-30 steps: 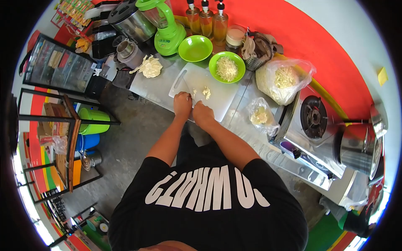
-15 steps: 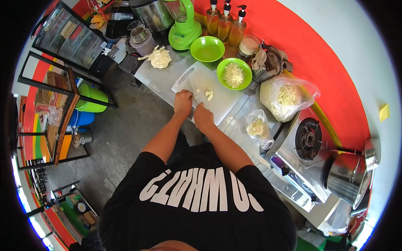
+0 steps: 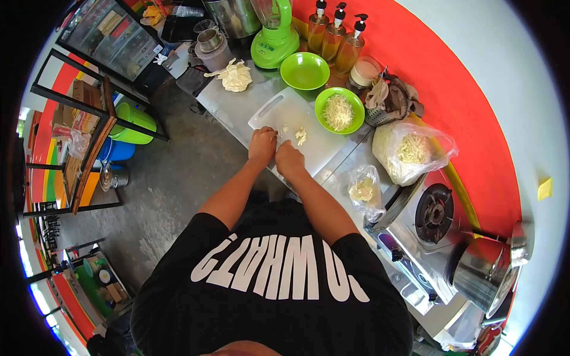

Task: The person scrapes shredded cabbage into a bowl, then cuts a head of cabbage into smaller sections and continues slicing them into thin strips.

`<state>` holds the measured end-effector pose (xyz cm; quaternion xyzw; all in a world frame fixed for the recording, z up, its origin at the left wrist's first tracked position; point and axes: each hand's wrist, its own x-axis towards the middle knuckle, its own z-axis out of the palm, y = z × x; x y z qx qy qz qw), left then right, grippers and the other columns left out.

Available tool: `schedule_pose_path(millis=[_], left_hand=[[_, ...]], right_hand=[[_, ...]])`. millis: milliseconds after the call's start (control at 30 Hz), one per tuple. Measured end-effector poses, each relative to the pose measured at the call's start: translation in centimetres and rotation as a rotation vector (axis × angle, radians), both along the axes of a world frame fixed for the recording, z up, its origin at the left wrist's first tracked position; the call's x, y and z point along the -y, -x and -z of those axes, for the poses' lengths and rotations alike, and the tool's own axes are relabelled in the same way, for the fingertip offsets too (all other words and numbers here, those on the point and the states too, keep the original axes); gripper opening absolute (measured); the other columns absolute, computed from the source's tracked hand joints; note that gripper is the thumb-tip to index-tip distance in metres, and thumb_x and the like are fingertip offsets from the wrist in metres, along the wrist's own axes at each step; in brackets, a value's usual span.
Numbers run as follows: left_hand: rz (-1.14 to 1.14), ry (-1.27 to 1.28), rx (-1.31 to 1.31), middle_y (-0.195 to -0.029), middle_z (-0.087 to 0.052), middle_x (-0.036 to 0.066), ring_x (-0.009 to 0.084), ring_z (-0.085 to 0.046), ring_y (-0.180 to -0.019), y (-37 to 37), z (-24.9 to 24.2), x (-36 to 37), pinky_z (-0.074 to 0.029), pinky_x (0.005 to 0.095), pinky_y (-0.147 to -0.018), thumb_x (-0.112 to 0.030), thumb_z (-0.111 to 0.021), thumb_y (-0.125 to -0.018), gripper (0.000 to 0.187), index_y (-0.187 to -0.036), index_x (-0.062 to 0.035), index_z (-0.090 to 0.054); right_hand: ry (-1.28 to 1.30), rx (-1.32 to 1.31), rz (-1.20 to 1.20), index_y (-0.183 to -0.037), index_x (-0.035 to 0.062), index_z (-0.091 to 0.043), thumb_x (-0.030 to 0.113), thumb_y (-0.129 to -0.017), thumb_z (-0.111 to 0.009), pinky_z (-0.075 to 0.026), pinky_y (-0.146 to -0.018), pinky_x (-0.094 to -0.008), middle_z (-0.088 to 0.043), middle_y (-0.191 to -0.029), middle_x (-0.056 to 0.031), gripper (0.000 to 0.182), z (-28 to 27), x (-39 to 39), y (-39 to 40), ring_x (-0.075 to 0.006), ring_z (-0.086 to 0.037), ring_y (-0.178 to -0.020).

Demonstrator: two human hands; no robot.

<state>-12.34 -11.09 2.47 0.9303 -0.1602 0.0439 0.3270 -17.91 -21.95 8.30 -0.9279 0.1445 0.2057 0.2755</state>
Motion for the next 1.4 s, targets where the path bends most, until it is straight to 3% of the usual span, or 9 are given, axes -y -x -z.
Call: schedule_pose_path(millis=[133,200,633,733,800,933,1133,1300,1400], left_hand=[[-0.01,0.008,0.006,-0.108,-0.072,0.007,0.0337,-0.063,-0.102,0.3,0.0,-0.1,-0.054,0.0411,-0.092,-0.003,-0.067,-0.085,0.018,-0.1,-0.008,-0.078],[-0.02,0.011,-0.037,-0.109,-0.072,0.006,0.0326,-0.063,-0.103,0.3,-0.3,0.0,-0.054,0.0412,-0.092,-0.003,-0.067,-0.086,0.02,-0.102,-0.0084,-0.077],[-0.089,0.008,-0.106,-0.109,-0.069,0.004,0.0295,-0.062,-0.107,0.5,-1.6,0.1,-0.054,0.0415,-0.089,-0.004,-0.07,-0.084,0.014,-0.095,-0.0094,-0.077],[-0.051,-0.051,-0.165,-0.112,-0.067,0.003,0.0282,-0.06,-0.111,0.5,-1.6,-0.2,-0.055,0.0418,-0.089,-0.005,-0.067,-0.088,0.017,-0.102,-0.0097,-0.076],[-0.074,-0.019,-0.126,-0.111,-0.069,0.005,0.0312,-0.062,-0.109,0.4,-1.5,-0.2,-0.054,0.0427,-0.092,-0.008,-0.071,-0.085,0.018,-0.102,-0.01,-0.076],[-0.062,-0.022,-0.131,-0.112,-0.069,0.006,0.0321,-0.061,-0.111,0.0,-1.9,-0.2,-0.053,0.043,-0.094,-0.007,-0.071,-0.085,0.021,-0.105,-0.0096,-0.076],[-0.059,0.027,-0.138,-0.113,-0.069,0.007,0.033,-0.06,-0.114,-0.1,-0.4,-0.4,-0.051,0.0417,-0.098,-0.006,-0.071,-0.085,0.026,-0.11,-0.0099,-0.076],[0.114,-0.191,0.057,-0.118,-0.069,0.002,0.0259,-0.055,-0.121,-0.1,-0.9,-0.6,-0.045,0.0405,-0.102,-0.003,-0.068,-0.083,0.031,-0.111,-0.0133,-0.078],[0.026,-0.154,0.049,-0.117,-0.07,0.0,0.0238,-0.053,-0.125,0.9,-2.3,-0.3,-0.04,0.0404,-0.105,-0.006,-0.07,-0.083,0.03,-0.11,-0.0153,-0.079]], right_hand=[[-0.009,-0.08,-0.081,-0.116,-0.007,-0.051,0.014,-0.097,-0.047,-0.054,-0.094,-0.0512,-0.069,-0.114,-0.032,0.029,-1.0,0.3,0.5,-0.0459,-0.069,-0.107],[-0.019,-0.054,0.071,-0.115,-0.0067,-0.052,0.018,-0.1,-0.045,-0.054,-0.094,-0.0508,-0.069,-0.113,-0.0317,0.031,0.7,-0.3,1.0,-0.0458,-0.068,-0.107],[0.052,-0.049,-0.034,-0.116,-0.0054,-0.053,0.014,-0.099,-0.046,-0.055,-0.092,-0.0489,-0.071,-0.11,-0.0291,0.026,0.9,-0.8,1.8,-0.0442,-0.07,-0.105],[0.061,0.0,0.001,-0.114,-0.0044,-0.055,0.017,-0.1,-0.045,-0.056,-0.091,-0.0501,-0.071,-0.11,-0.0288,0.027,2.1,-0.8,0.7,-0.0442,-0.07,-0.104],[0.007,0.04,0.001,-0.116,-0.0071,-0.053,0.023,-0.099,-0.051,-0.053,-0.091,-0.054,-0.069,-0.107,-0.0313,0.034,2.3,0.3,-0.5,-0.047,-0.068,-0.103],[0.007,0.076,-0.058,-0.115,-0.0045,-0.054,0.025,-0.101,-0.049,-0.055,-0.089,-0.0539,-0.07,-0.105,-0.0311,0.032,1.5,2.6,1.0,-0.0467,-0.07,-0.1],[0.074,0.086,0.071,-0.115,-0.0017,-0.055,0.034,-0.104,-0.05,-0.054,-0.086,-0.0561,-0.07,-0.099,-0.0303,0.038,1.0,4.7,4.4,-0.0482,-0.069,-0.094],[0.025,0.174,0.019,-0.115,0.0007,-0.055,0.034,-0.104,-0.05,-0.054,-0.08,-0.0565,-0.07,-0.092,-0.0295,0.036,1.2,4.3,4.6,-0.047,-0.069,-0.089],[0.047,0.191,-0.021,-0.113,0.0011,-0.055,0.034,-0.104,-0.05,-0.055,-0.078,-0.0557,-0.071,-0.087,-0.0275,0.034,1.1,3.6,4.5,-0.0463,-0.07,-0.084]])
